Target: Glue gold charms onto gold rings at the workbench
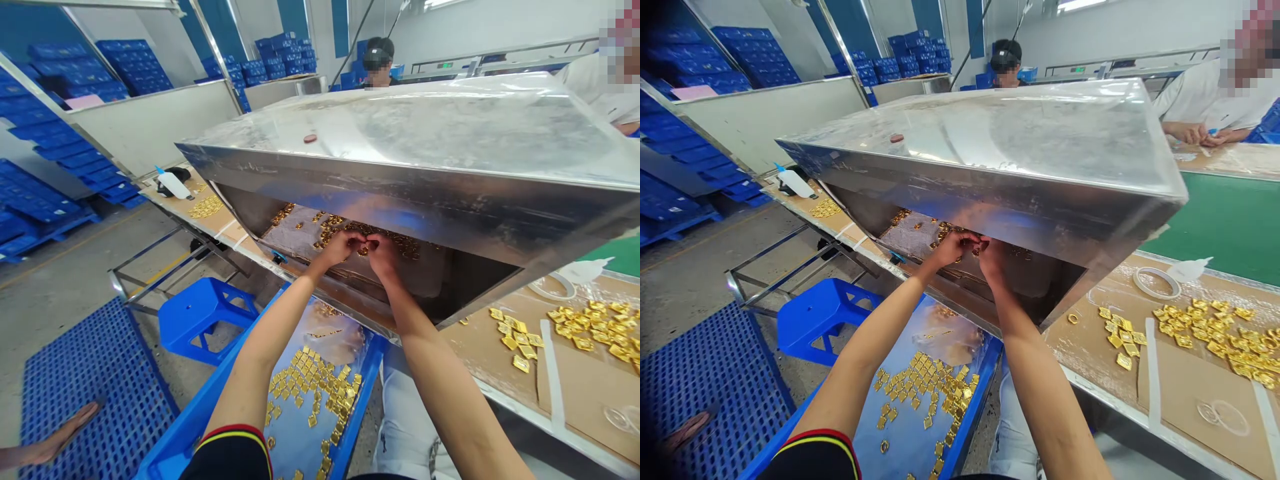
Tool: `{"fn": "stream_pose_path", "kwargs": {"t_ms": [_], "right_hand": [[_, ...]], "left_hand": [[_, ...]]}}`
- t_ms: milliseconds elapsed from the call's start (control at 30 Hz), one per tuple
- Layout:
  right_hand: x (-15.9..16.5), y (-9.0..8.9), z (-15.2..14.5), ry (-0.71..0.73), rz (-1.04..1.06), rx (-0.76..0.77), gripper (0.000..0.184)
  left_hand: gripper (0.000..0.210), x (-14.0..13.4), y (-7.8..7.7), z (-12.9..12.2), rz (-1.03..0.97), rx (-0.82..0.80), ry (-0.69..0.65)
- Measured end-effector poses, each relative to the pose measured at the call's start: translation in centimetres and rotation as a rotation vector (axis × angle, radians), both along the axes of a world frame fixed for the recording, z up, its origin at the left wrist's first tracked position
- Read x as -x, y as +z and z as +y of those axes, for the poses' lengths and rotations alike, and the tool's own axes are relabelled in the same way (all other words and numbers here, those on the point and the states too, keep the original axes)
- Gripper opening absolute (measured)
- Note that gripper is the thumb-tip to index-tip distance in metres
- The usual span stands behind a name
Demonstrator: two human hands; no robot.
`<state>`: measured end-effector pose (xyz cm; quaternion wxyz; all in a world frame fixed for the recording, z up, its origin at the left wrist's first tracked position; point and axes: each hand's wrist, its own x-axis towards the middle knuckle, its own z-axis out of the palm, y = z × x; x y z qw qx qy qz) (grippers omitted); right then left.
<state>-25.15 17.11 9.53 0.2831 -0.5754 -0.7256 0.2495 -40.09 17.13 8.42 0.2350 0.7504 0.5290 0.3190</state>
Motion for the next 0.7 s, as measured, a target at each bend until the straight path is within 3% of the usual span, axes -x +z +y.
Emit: {"fn": "stream_pose_path", "kwargs": {"t_ms": [333, 700], "right_hand": [[-2.2, 0.9, -2.8, -0.013, -0.190, 0.037, 0.034], [-1.2, 1.3, -4.4, 0.067, -0.215, 0.014, 0.024]], "left_hand": [[0.011, 0.1, 0.8, -1.2, 0.139, 0.014, 0.008], [0.020, -0.1, 1.1, -2.4, 0.172, 0.017, 0.042]]}}
